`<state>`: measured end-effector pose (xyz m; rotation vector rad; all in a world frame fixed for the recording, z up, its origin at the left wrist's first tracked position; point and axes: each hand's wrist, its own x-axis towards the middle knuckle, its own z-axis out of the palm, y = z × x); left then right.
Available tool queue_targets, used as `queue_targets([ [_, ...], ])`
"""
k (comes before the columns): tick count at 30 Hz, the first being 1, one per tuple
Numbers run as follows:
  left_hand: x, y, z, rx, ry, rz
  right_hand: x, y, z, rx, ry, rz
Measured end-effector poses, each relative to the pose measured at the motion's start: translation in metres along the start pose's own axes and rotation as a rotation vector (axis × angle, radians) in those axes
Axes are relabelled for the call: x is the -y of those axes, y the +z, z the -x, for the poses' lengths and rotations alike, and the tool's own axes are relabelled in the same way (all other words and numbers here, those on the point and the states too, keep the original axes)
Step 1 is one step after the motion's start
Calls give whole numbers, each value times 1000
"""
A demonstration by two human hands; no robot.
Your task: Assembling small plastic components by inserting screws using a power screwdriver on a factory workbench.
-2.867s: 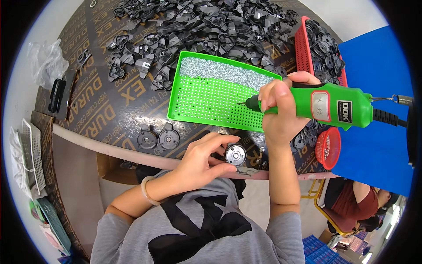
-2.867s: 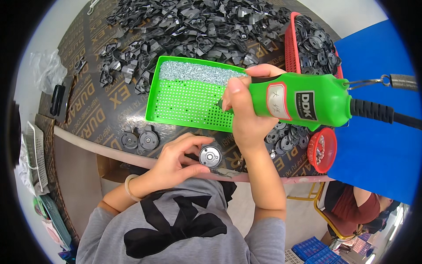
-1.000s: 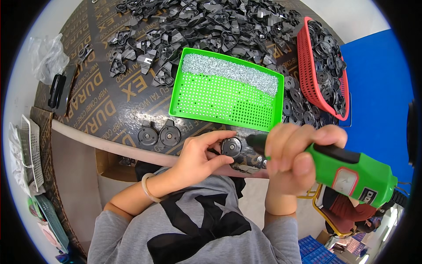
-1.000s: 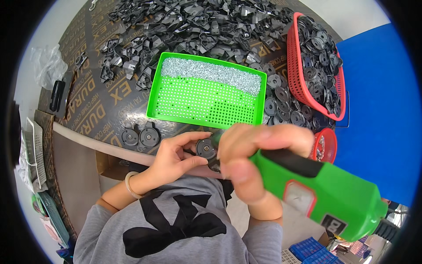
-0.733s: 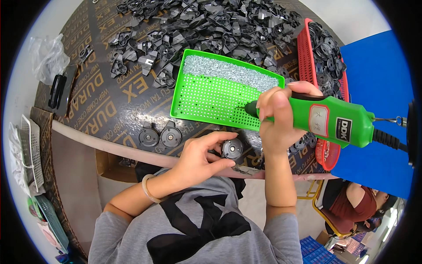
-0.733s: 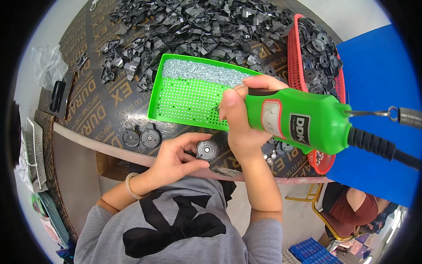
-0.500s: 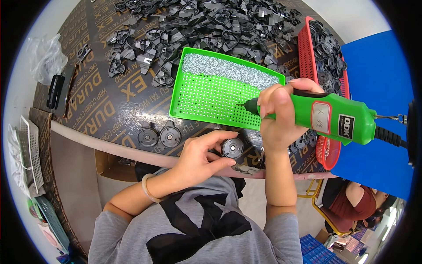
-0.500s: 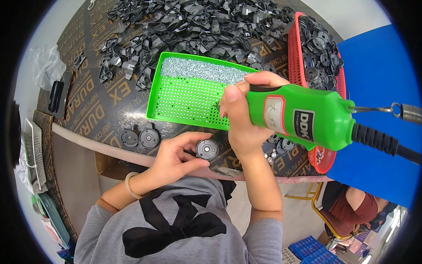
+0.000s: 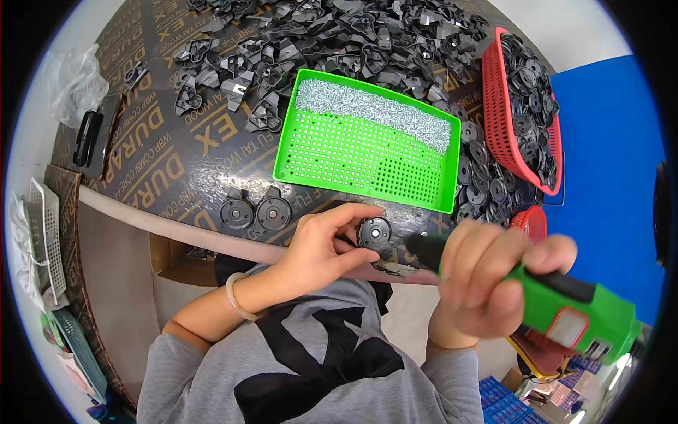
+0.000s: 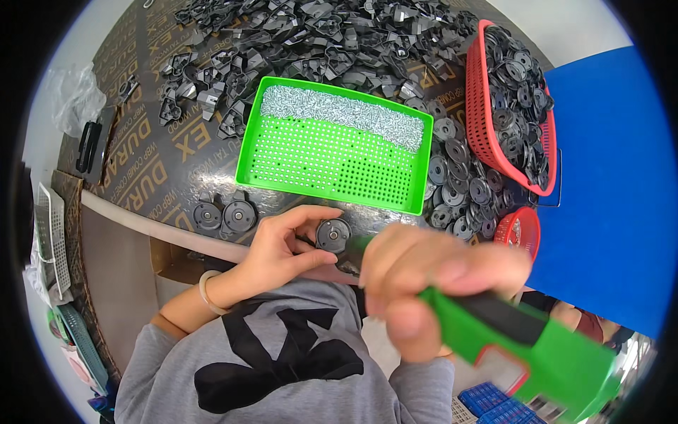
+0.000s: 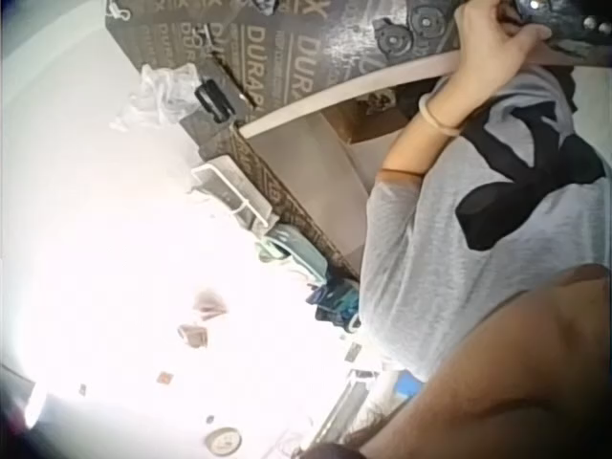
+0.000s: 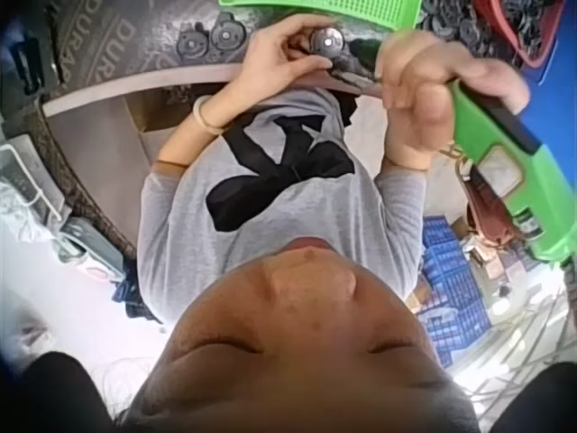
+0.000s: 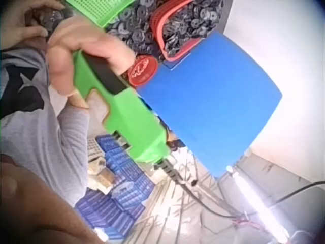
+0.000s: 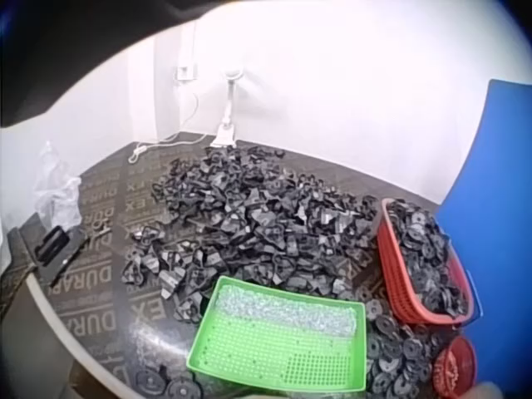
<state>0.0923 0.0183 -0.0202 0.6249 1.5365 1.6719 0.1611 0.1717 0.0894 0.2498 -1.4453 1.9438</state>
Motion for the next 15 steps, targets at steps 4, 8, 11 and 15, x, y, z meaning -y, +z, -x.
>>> queue_targets([
  [4, -4, 3, 0, -23, 15, -28, -2, -12, 14, 251, 2, 45],
  [8, 0, 3, -1, -55, 47, -41, -6, -13, 24, 182, 47, 81],
  [11, -1, 2, 0, -47, 23, -54, -6, -13, 24, 183, 63, 61],
  [15, 1, 2, -1, -40, 21, -53, -6, -12, 25, 176, 95, 74],
])
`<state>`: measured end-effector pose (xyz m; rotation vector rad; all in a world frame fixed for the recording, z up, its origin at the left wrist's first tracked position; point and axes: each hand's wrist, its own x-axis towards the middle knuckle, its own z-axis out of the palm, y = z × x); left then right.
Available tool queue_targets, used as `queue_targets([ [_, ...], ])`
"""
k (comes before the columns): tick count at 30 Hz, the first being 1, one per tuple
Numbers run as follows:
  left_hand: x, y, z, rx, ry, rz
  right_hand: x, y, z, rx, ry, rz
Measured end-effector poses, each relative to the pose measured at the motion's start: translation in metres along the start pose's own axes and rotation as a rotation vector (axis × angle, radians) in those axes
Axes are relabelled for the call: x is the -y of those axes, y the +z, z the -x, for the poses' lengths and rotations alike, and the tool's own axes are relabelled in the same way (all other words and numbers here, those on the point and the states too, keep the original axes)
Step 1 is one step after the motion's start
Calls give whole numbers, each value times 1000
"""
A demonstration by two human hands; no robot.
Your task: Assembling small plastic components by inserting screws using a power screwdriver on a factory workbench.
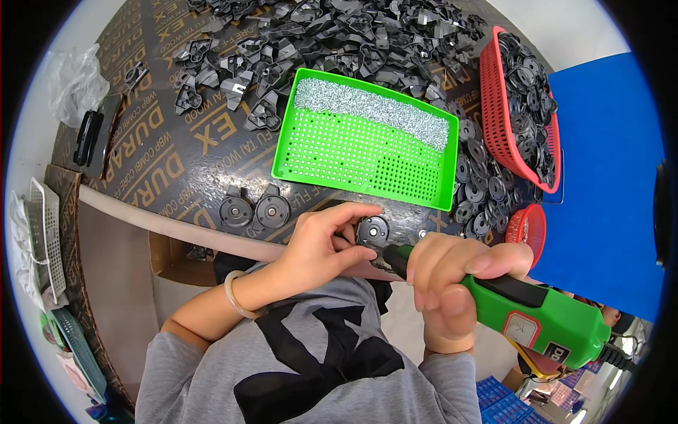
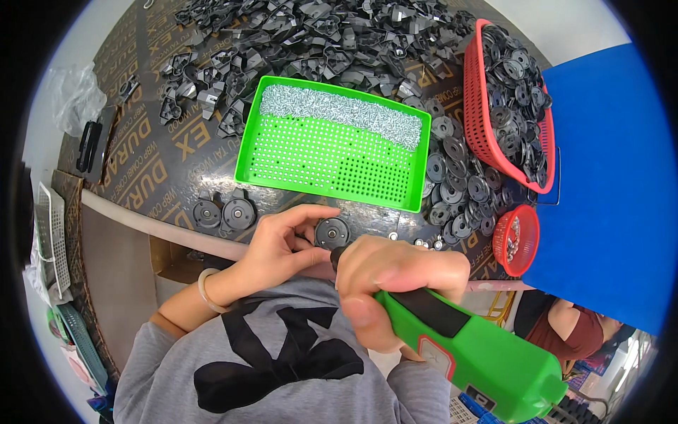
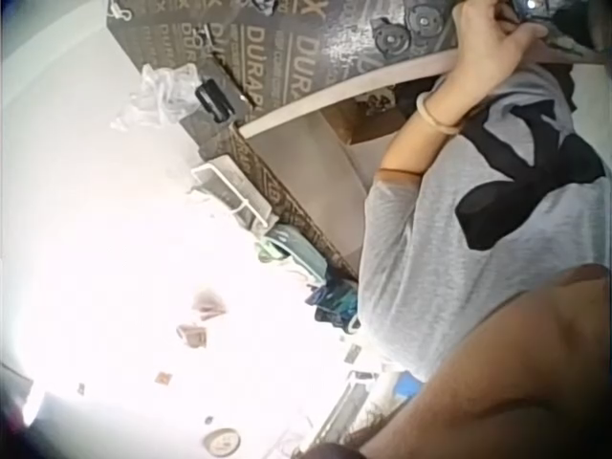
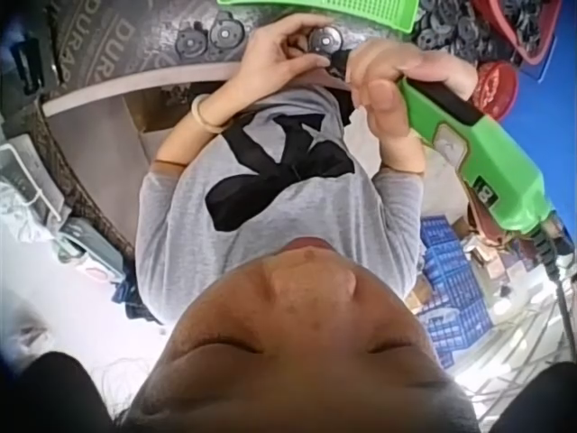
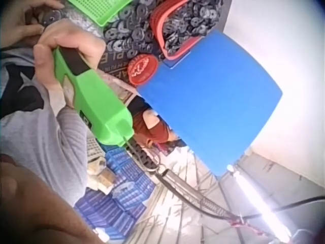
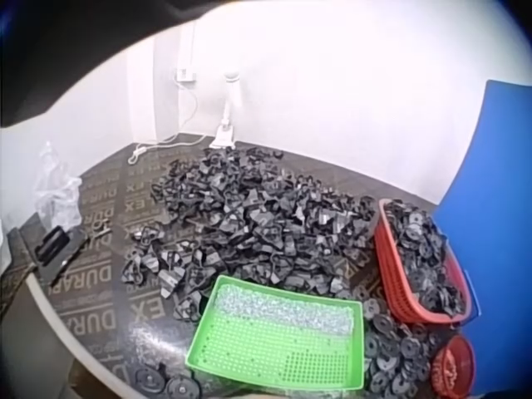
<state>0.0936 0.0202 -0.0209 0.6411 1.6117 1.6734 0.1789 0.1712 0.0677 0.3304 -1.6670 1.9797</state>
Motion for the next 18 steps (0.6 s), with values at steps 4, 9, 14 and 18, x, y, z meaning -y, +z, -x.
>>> queue_targets([
  [4, 0, -1, 1, 13, 11, -72, -3, 4, 0, -21, 32, -24],
  [9, -5, -2, 0, 31, 27, -102, -4, 3, 0, -23, 60, -24],
  [14, -2, 0, 1, 1, 53, -97, -5, 3, 3, -18, 79, -47],
  [18, 1, 0, 0, -6, 95, -119, -4, 7, 5, -24, 61, -6],
])
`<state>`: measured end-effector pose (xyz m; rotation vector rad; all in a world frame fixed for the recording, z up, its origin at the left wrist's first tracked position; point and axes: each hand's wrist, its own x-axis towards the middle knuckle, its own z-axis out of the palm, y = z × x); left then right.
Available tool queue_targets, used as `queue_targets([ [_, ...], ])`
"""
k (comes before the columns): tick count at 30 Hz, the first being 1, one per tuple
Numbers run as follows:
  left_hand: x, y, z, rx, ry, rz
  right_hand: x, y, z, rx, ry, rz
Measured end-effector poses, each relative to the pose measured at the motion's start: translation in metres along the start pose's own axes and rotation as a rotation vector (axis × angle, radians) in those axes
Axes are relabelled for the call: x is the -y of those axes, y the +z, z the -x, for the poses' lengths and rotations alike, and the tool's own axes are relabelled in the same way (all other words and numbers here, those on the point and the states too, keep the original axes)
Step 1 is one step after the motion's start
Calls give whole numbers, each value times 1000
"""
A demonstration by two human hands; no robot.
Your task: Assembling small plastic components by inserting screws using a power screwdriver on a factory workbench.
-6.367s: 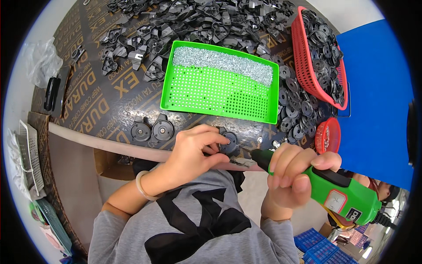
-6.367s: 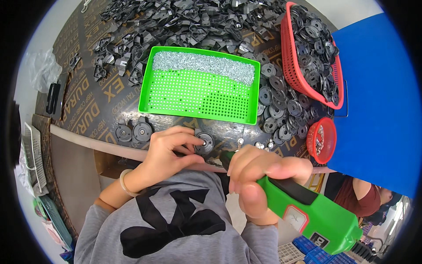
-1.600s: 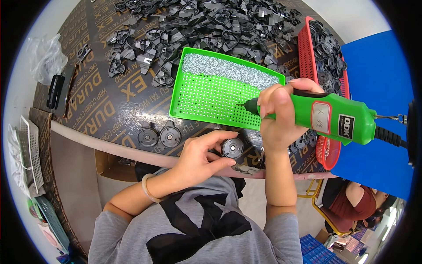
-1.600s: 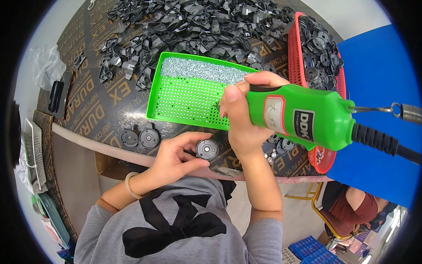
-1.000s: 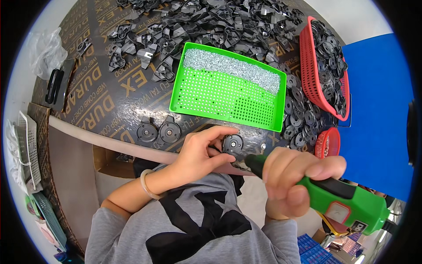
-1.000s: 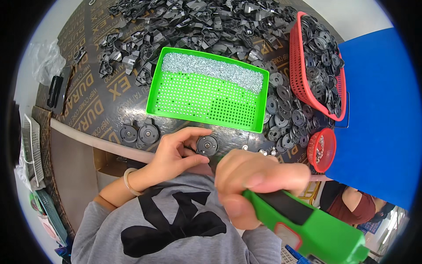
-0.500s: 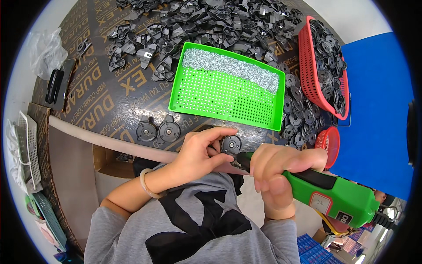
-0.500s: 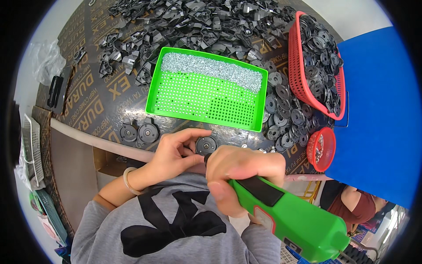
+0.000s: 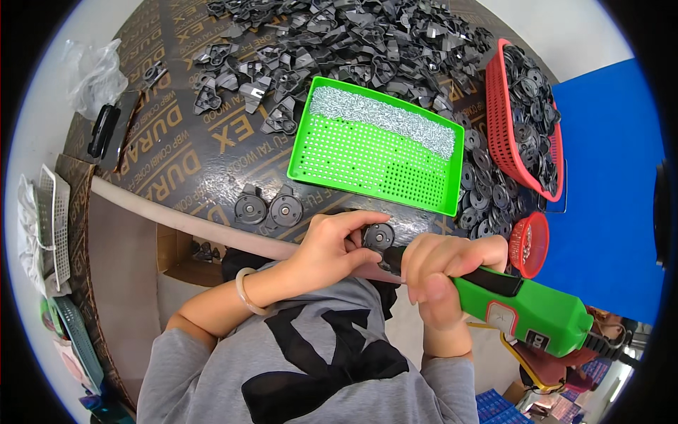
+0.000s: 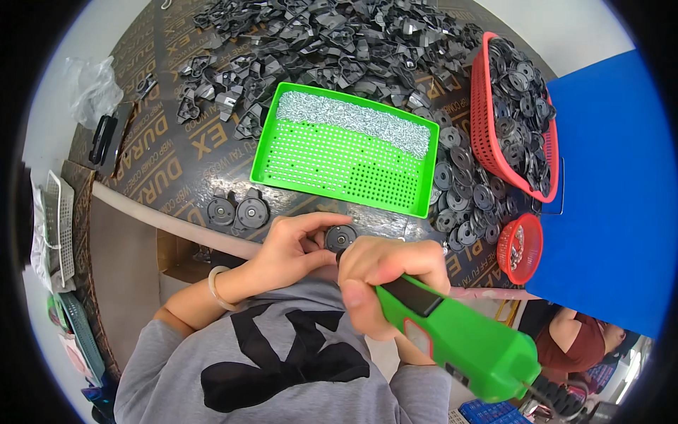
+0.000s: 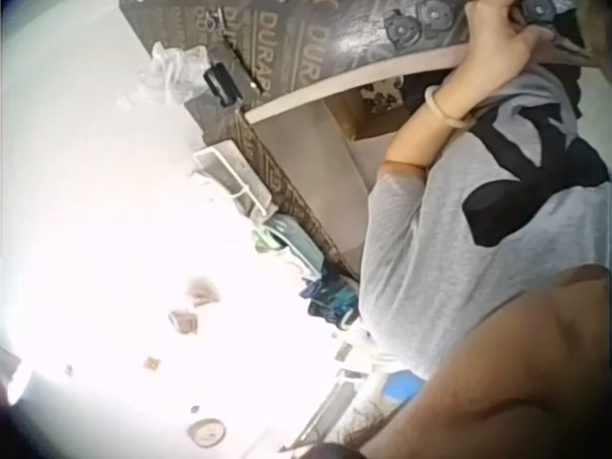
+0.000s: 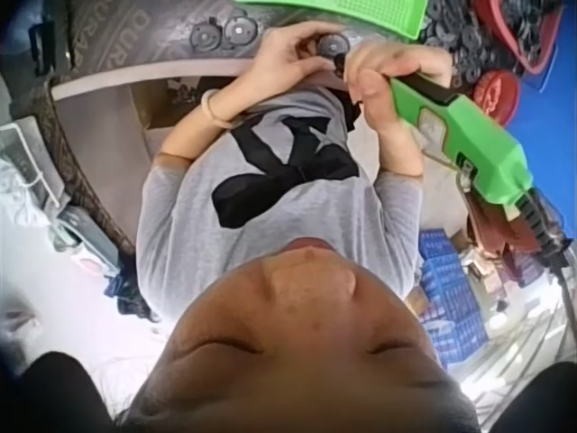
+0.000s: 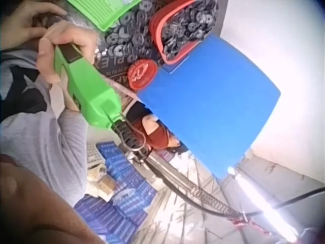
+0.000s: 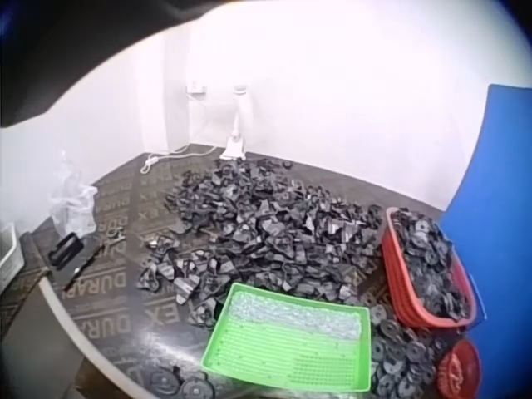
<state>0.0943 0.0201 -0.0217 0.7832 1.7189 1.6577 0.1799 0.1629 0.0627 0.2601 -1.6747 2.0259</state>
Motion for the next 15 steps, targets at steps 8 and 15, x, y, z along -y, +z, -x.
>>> queue_targets([
  [8, -58, -65, 39, 292, 11, -205, 28, 0, -16, -13, -170, -98],
  [15, -108, -150, 136, -191, -305, -864, 25, -21, -32, -131, -232, -15],
])
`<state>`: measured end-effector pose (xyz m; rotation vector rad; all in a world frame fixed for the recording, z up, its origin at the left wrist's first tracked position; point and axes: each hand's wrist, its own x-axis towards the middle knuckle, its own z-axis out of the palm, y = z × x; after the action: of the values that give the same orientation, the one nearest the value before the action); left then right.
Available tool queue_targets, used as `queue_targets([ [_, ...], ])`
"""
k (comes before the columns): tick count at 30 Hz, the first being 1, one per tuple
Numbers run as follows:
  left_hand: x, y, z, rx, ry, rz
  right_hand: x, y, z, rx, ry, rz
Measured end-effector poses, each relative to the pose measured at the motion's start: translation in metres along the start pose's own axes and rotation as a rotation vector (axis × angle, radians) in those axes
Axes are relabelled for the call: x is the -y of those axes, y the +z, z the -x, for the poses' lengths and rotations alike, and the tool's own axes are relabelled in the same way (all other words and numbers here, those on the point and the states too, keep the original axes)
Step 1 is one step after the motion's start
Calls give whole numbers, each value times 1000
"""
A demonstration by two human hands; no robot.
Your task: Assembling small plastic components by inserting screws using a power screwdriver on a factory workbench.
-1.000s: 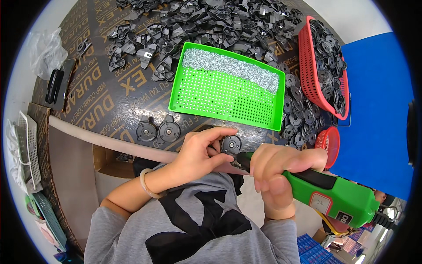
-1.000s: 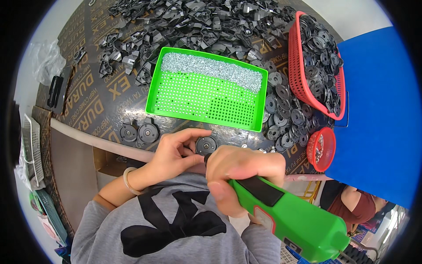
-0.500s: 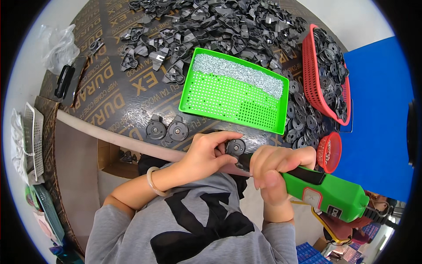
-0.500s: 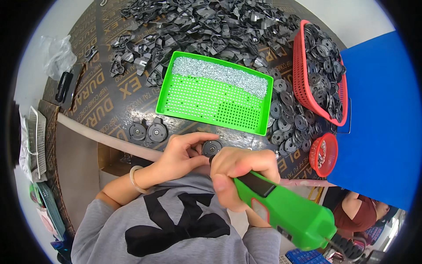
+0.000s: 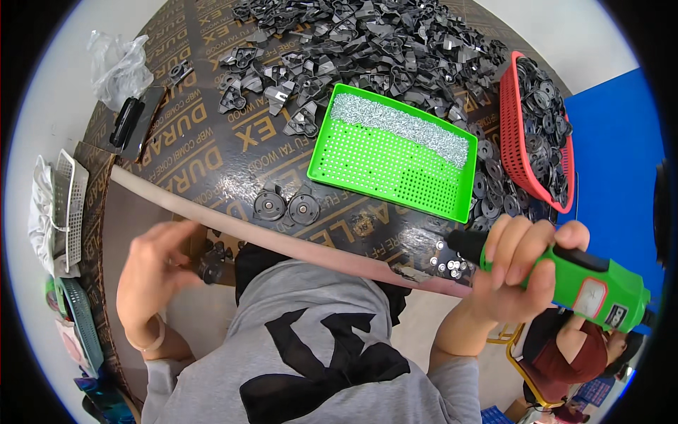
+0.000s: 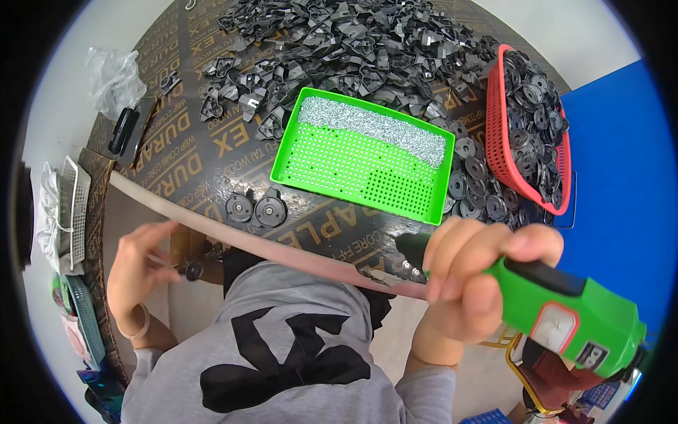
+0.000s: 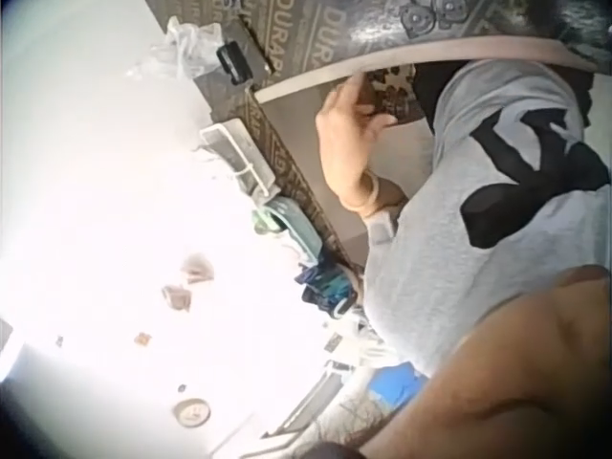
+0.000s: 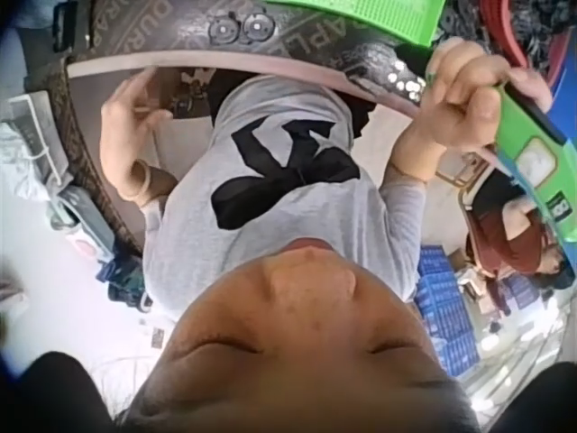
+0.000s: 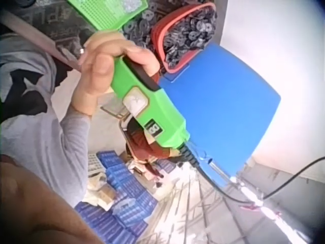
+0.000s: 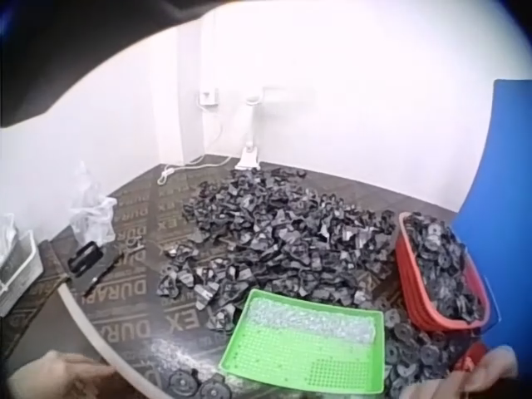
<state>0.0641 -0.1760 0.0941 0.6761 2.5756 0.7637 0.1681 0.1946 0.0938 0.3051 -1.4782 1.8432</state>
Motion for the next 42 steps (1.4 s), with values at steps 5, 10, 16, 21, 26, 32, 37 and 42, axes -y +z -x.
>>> queue_targets([
  [5, -8, 39, -25, -478, -17, -174, -16, 6, -4, -40, -38, 69],
  [10, -47, 93, -71, -483, 285, -147, -26, 9, -12, -69, -60, 97],
  [16, -55, 98, -89, -347, 245, -217, -39, 6, -17, -127, -47, 80],
  [21, -60, 102, -91, -292, 302, -163, -56, 2, -22, -161, -15, 94],
  [26, -64, 111, -86, -254, 397, 155, -72, 3, -18, -191, 91, 93],
  [32, -80, 135, -88, 158, 265, 810, -82, 4, -11, -135, 106, 213],
  [37, -81, 160, -93, 109, 320, 1001, -85, 7, -12, -147, 78, 210],
  [42, -79, 163, -100, 196, 237, 1010, -86, 3, -10, -112, 41, 251],
])
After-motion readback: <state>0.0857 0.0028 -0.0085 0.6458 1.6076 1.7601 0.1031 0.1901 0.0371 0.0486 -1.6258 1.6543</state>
